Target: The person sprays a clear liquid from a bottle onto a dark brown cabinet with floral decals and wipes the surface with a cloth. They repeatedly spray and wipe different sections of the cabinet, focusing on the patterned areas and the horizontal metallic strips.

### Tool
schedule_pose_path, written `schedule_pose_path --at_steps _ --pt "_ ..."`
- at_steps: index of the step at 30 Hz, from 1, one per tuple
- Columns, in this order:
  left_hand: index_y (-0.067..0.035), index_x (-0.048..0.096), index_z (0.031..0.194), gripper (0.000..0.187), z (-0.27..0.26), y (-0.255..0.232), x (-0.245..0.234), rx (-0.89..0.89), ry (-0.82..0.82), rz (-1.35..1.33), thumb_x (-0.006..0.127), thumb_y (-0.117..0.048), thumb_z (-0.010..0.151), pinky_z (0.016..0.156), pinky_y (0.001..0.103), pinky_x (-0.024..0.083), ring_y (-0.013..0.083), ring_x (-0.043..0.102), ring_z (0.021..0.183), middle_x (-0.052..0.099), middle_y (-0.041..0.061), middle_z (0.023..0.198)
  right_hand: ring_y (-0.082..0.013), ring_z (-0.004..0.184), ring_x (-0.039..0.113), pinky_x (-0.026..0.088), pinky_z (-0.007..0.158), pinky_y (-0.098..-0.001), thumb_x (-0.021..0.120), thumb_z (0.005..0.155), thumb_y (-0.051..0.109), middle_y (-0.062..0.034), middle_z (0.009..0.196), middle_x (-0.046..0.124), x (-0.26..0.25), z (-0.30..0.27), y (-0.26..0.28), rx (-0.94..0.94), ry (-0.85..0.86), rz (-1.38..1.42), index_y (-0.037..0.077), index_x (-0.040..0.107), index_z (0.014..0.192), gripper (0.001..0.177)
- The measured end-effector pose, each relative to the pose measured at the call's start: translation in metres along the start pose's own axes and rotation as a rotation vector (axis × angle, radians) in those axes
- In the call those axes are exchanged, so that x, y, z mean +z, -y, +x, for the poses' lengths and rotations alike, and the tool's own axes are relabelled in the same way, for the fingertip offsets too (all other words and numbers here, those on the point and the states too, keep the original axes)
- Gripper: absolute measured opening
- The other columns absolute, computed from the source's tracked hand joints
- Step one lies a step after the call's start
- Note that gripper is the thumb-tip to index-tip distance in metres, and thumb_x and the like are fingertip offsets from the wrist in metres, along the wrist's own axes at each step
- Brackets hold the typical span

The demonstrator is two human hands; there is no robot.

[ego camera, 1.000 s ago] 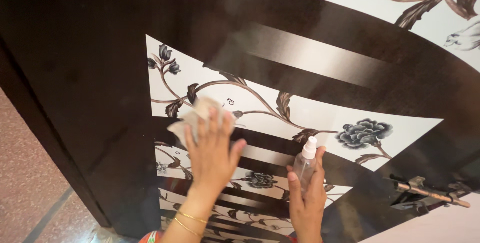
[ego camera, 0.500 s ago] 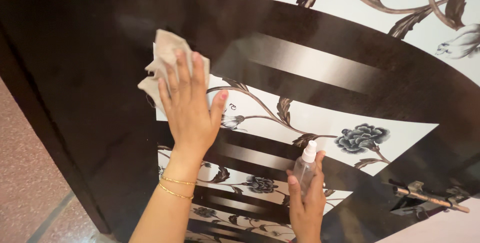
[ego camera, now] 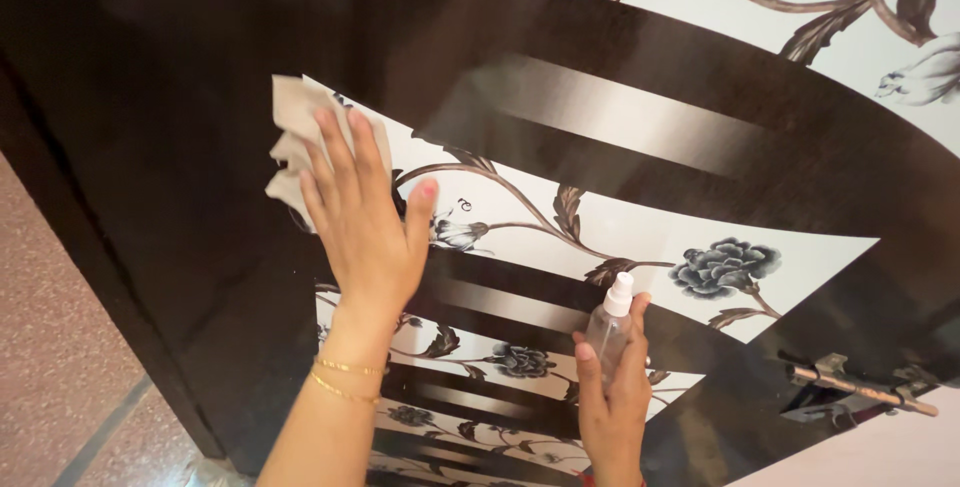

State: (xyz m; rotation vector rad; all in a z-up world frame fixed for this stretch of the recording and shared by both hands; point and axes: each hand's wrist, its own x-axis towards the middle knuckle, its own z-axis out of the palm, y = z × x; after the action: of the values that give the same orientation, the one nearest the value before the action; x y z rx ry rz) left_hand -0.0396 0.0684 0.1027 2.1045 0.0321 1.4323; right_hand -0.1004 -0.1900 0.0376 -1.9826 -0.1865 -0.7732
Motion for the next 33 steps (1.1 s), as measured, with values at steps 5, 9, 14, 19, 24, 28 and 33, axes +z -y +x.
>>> schedule_pose_path --at_steps 5,9,14,19,24,28,33 --pt "-0.003 0.019 0.165 0.083 -0.009 -0.003 0.0 -0.024 0.042 0.001 0.055 -0.047 0.104 0.125 0.063 0.012 0.0499 0.018 0.157 0.013 0.026 0.171 -0.0221 0.107 0.071 0.057 0.087 -0.0339 0.057 0.099 0.023 -0.0222 0.165 0.034 0.002 0.0 -0.004 -0.088 -0.023 0.038 -0.002 0.031 0.153 0.065" --pt "-0.001 0.018 0.164 0.085 -0.027 -0.003 0.006 -0.035 0.059 -0.004 0.055 -0.047 0.103 0.123 0.065 0.01 0.0515 0.013 0.156 0.012 0.028 0.17 -0.0228 0.107 0.071 0.056 0.087 -0.0342 0.058 0.099 0.022 -0.0231 0.166 0.032 0.002 0.002 -0.003 -0.106 -0.026 0.01 -0.003 0.031 0.153 0.066" --pt "-0.005 0.023 0.165 0.083 -0.019 -0.014 0.015 -0.067 -0.007 -0.004 0.055 -0.05 0.103 0.122 0.068 0.005 0.0515 0.008 0.157 0.014 0.023 0.171 -0.0224 0.104 0.073 0.056 0.086 -0.0336 0.058 0.098 0.023 -0.0224 0.161 0.039 0.003 0.0 0.0 -0.058 -0.021 -0.02 -0.002 0.027 0.157 0.071" --pt "-0.019 0.034 0.162 0.076 -0.024 -0.03 0.02 0.263 0.074 0.11 0.053 -0.06 0.101 0.124 0.065 0.006 0.0402 0.013 0.159 0.021 0.009 0.171 -0.0236 0.108 0.073 0.056 0.088 -0.0344 0.058 0.1 0.023 -0.0245 0.167 0.031 0.002 0.001 -0.003 -0.096 -0.026 -0.047 -0.003 0.035 0.15 0.061" --pt "-0.011 0.033 0.163 0.078 -0.006 -0.018 0.013 0.102 0.075 0.028 0.056 -0.053 0.101 0.125 0.064 0.007 0.0399 0.015 0.159 0.021 0.015 0.172 -0.0232 0.107 0.072 0.055 0.087 -0.0343 0.058 0.098 0.024 -0.0228 0.165 0.034 0.002 0.001 0.0 -0.07 -0.023 -0.051 -0.002 0.032 0.153 0.065" --pt "-0.008 0.032 0.162 0.08 -0.003 -0.029 0.015 0.117 0.019 -0.051 0.058 -0.052 0.101 0.125 0.063 0.008 0.0423 0.014 0.158 0.02 0.017 0.171 -0.0229 0.105 0.072 0.055 0.085 -0.034 0.058 0.097 0.025 -0.021 0.165 0.034 0.001 0.0 0.003 -0.025 -0.016 -0.033 -0.001 0.031 0.153 0.068" --pt "-0.013 0.037 0.16 0.077 -0.021 -0.039 0.02 0.299 0.13 -0.015 0.061 -0.054 0.099 0.126 0.062 0.011 0.0382 0.017 0.158 0.025 0.012 0.17 -0.0243 0.107 0.072 0.055 0.086 -0.0344 0.058 0.098 0.024 -0.0229 0.167 0.03 0.003 0.001 0.003 -0.071 -0.028 -0.05 -0.002 0.036 0.149 0.062"
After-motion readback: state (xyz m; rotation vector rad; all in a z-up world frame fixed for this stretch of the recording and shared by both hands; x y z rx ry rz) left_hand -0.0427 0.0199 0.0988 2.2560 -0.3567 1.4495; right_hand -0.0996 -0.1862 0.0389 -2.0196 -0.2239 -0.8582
